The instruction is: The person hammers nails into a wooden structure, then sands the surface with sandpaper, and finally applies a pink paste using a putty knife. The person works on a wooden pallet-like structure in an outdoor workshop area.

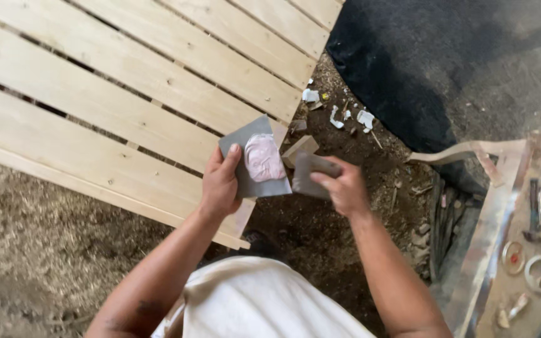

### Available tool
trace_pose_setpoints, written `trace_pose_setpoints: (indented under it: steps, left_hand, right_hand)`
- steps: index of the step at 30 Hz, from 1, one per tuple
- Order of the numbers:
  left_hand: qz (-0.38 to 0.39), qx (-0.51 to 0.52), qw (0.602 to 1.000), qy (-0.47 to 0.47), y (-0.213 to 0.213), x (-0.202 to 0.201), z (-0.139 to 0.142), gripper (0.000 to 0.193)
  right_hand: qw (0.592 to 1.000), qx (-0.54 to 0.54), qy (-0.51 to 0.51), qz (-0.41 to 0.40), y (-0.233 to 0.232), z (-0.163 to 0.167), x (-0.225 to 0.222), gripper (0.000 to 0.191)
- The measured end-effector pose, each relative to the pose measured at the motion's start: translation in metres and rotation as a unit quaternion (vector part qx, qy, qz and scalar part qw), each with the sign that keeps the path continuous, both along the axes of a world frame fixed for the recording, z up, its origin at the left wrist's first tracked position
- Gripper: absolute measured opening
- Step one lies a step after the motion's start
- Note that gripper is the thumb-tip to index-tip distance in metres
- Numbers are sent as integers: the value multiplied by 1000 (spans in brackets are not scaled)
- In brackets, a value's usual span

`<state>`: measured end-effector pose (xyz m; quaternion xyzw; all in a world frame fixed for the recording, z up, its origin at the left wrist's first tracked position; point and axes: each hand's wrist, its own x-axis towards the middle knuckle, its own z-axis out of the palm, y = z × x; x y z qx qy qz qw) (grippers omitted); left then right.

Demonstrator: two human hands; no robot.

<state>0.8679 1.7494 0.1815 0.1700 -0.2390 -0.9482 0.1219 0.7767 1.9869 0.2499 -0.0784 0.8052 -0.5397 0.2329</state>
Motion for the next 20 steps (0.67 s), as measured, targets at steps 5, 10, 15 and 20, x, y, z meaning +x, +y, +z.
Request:
trace_pose_setpoints:
  steps: [5,10,15,20]
  left_hand:
    - [4,-89,996,-18,12,-21,-20,32]
    - [21,-112,993,-13,20,-41,-29,31]
    - [93,-92,990,-50,-8,-63,-60,30]
    - [161,-113,981,2,-63,-53,-114,32]
  right_hand:
    - [799,146,509,285,-1,66,-4,28]
    - [741,181,523,379,-38,62,-18,35]
    - [773,196,442,410,-32,5,-51,27]
    - [804,250,443,309,-28,-80,-139,28]
